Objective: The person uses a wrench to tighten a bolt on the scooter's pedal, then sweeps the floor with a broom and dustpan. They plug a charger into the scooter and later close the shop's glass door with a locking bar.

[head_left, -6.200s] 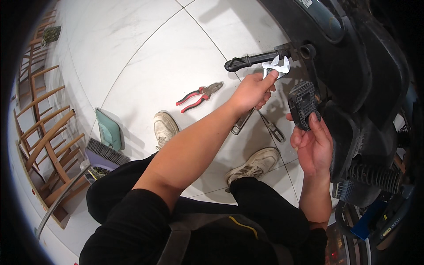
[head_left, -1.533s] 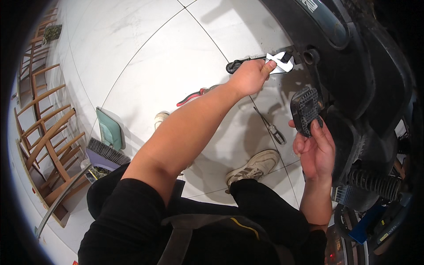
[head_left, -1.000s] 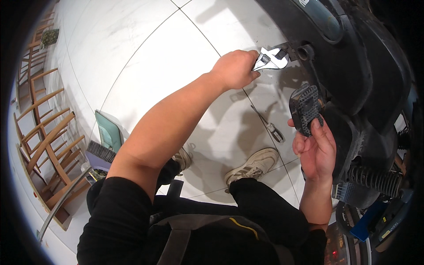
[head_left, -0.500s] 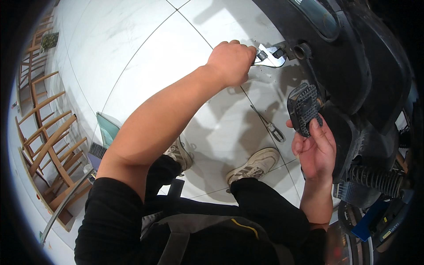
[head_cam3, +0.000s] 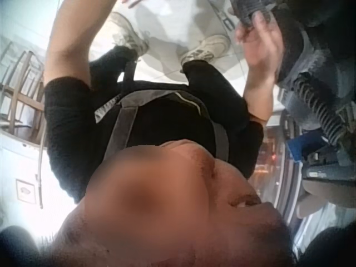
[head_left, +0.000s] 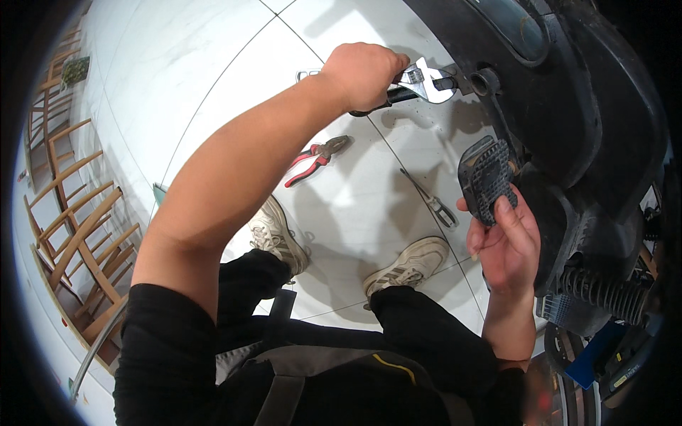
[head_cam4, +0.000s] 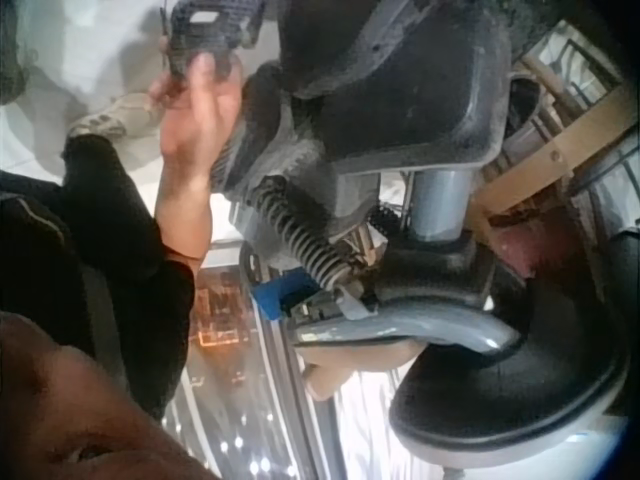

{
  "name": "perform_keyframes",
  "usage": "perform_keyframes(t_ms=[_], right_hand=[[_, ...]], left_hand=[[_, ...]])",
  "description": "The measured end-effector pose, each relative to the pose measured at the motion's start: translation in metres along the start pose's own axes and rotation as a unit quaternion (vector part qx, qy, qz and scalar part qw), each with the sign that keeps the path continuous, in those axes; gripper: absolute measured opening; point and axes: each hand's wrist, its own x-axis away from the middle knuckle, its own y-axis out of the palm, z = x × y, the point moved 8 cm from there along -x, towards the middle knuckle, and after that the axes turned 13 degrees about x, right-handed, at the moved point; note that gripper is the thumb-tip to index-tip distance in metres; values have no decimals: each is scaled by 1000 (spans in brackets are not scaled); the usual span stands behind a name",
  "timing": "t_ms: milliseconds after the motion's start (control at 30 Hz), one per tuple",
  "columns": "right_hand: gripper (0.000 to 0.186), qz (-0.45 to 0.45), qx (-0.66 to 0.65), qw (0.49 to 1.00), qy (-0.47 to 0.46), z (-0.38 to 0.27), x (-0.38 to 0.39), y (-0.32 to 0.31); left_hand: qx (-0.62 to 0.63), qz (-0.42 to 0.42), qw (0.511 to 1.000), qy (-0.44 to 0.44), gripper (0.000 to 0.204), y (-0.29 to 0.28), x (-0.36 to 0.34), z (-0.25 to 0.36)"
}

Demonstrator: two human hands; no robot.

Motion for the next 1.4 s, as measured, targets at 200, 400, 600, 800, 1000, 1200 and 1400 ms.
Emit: perform_keyframes(t_ms=[200,400,600,800,1000,1200,1400], right_hand=[[35,-2,-3,1000,-1,-1,0,2],[35,-8,-9,1000,-5,-1,-1,2],[35,13,6,1000,-7,-2,2,3],[35,-6,-8,1000,2,0,0,3],[34,-20,-11,1000,0,5,-1,-2],[34,-25,-4,1000,7,4,-4,1],[35,-4,4,1000,5,5,0,1]], left_hand=[[-90,32,991,92,32,-10,-17,1],[-127,68,980,137,38,-12,-26,2],[-132,103,967,194,29,-13,-40,0],[-35,83,977,192,27,-10,-38,-26],[74,18,994,76,21,-17,23,-57],[479,34,867,-133,31,38,81,-25],[751,27,617,-234,33,119,74,39]])
